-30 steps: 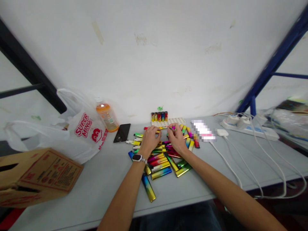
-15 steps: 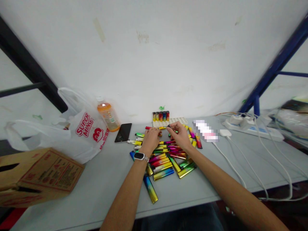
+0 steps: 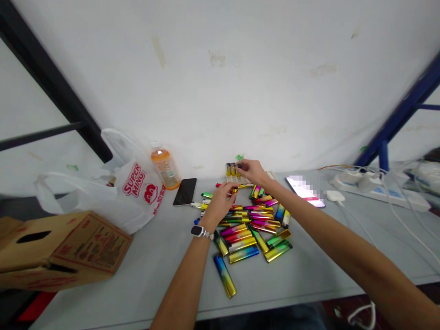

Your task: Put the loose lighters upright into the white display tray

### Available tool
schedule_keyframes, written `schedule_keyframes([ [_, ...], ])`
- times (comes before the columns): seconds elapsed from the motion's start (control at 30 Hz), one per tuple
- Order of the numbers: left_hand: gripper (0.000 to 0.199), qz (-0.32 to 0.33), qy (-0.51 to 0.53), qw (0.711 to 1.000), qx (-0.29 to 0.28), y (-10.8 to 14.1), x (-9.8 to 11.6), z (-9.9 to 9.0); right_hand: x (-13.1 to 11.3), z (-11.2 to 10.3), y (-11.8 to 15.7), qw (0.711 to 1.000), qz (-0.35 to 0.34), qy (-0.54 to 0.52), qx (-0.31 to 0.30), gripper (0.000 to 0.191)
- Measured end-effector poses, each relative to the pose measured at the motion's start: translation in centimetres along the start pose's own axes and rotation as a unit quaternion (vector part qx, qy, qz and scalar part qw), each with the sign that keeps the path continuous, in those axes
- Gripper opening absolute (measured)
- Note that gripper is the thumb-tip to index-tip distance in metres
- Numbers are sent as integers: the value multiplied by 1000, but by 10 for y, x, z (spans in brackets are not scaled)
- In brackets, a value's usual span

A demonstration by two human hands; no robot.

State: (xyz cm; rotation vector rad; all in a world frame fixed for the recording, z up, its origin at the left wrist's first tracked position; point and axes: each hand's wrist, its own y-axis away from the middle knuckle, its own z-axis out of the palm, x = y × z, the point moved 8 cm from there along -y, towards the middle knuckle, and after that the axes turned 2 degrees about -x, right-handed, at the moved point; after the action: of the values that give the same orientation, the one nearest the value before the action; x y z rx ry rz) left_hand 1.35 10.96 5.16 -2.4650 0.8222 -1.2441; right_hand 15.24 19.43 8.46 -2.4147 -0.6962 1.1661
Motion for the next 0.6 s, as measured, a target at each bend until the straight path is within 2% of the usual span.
schedule_keyframes([
  [0.13,25,-22,51,998,20,0,-9,-1,1,12,-17,998,-31,36,-39,26],
  [0.2,23,-27,62,997,24,-1,-12,-1,2,18,-20,996,-39,58,-56,20],
  [0.33,23,-38,66,997,27,-2,-16,0,6,27,-25,992,-41,87,-81,11],
  [0.47,23,-41,75,996,24,-2,-18,2,9,32,-29,989,-41,102,-102,13],
  [0.6,23,-39,66,997,27,-3,-19,1,0,26,-30,976,-83,188,-66,17],
])
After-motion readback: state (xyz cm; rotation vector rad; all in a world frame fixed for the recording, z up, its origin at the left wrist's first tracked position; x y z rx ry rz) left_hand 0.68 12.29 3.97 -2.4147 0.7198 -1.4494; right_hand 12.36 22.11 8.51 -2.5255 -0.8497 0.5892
